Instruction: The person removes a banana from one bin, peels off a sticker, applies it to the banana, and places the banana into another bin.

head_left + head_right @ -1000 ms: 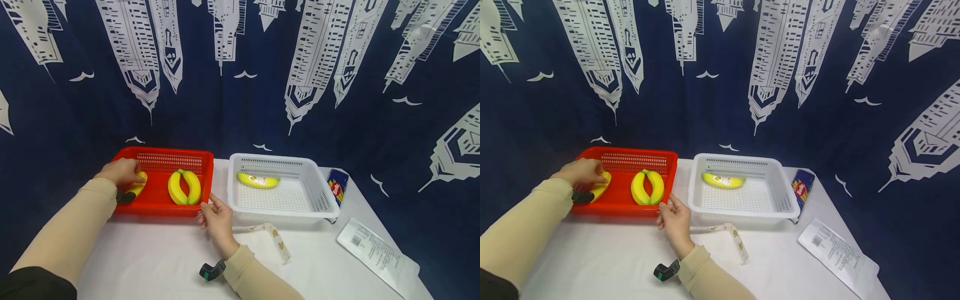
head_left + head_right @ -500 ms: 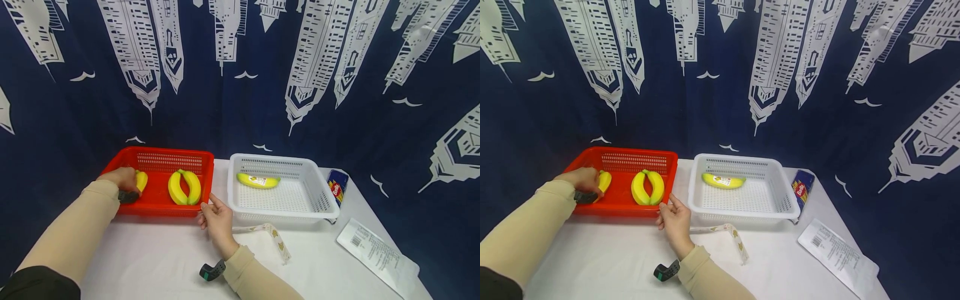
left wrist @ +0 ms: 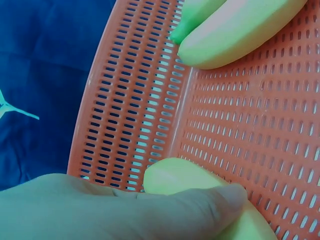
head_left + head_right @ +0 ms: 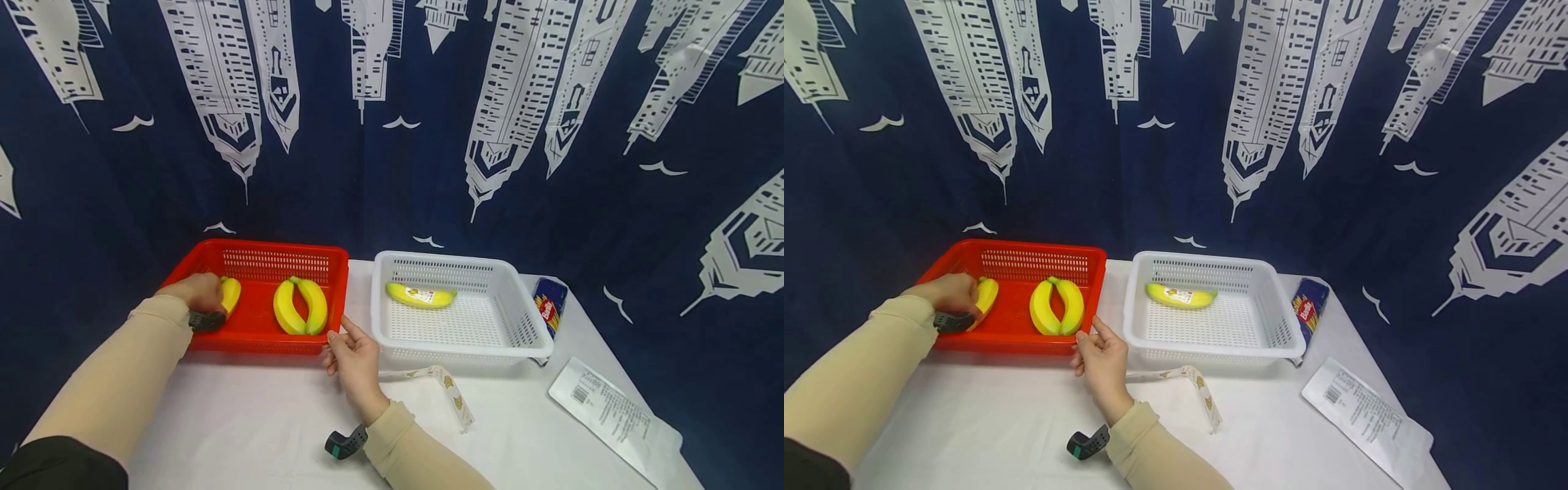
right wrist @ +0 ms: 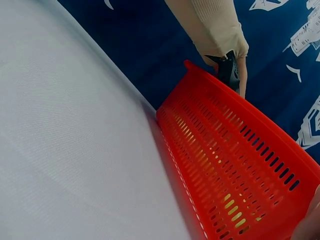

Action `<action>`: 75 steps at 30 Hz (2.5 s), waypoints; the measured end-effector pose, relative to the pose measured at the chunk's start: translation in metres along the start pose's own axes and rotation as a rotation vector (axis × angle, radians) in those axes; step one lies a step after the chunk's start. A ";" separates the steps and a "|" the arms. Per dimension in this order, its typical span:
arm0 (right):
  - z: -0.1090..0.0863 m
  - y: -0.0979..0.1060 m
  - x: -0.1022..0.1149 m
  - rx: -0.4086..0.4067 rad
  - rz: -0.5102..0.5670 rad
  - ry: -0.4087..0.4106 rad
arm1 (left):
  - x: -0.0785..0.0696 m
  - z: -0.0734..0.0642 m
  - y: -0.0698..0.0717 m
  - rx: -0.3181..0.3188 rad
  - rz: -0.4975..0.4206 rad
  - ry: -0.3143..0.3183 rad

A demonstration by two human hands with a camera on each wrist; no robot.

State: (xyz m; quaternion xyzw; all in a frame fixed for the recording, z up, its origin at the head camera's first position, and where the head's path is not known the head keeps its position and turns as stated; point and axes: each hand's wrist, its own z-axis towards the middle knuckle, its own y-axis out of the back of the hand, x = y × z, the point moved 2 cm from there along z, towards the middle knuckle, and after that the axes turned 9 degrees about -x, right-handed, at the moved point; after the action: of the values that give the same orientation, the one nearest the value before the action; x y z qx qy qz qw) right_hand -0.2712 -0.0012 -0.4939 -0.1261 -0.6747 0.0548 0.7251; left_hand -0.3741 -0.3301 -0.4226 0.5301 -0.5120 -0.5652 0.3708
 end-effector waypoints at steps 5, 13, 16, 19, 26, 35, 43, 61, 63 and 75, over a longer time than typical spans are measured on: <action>-0.001 -0.001 0.001 0.000 0.006 0.000 | 0.007 0.000 0.001 0.012 -0.147 0.047; -0.002 -0.001 0.003 0.010 0.007 -0.009 | 0.006 -0.007 0.004 0.058 -0.309 0.088; -0.002 0.000 0.002 0.011 0.004 -0.015 | 0.005 -0.010 0.005 0.003 -0.325 0.053; -0.002 0.001 0.001 0.009 -0.004 -0.025 | 0.001 -0.014 0.009 -0.065 -0.338 0.031; 0.000 0.003 0.001 0.020 -0.031 -0.016 | -0.019 -0.024 0.023 -0.223 -0.406 0.006; 0.004 0.012 0.008 0.101 -0.053 -0.057 | -0.092 -0.071 0.025 -0.320 -0.714 -0.143; -0.009 0.044 0.021 0.236 -0.167 -0.029 | -0.161 -0.109 -0.031 -0.210 -0.909 -0.428; -0.038 0.127 0.016 0.264 -0.164 0.113 | -0.176 -0.114 -0.127 -0.171 -0.973 -0.527; -0.038 0.127 0.015 0.268 -0.150 0.124 | -0.177 -0.115 -0.128 -0.168 -0.929 -0.541; -0.037 0.132 0.020 0.166 -0.218 0.154 | -0.187 -0.116 -0.140 -0.040 -0.861 -0.596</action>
State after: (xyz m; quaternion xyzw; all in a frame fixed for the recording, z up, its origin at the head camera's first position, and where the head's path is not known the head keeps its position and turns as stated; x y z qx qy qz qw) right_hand -0.2211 0.1264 -0.5109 0.0045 -0.6201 0.0214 0.7842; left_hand -0.2124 -0.1434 -0.5074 0.5015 -0.3203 -0.8023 -0.0470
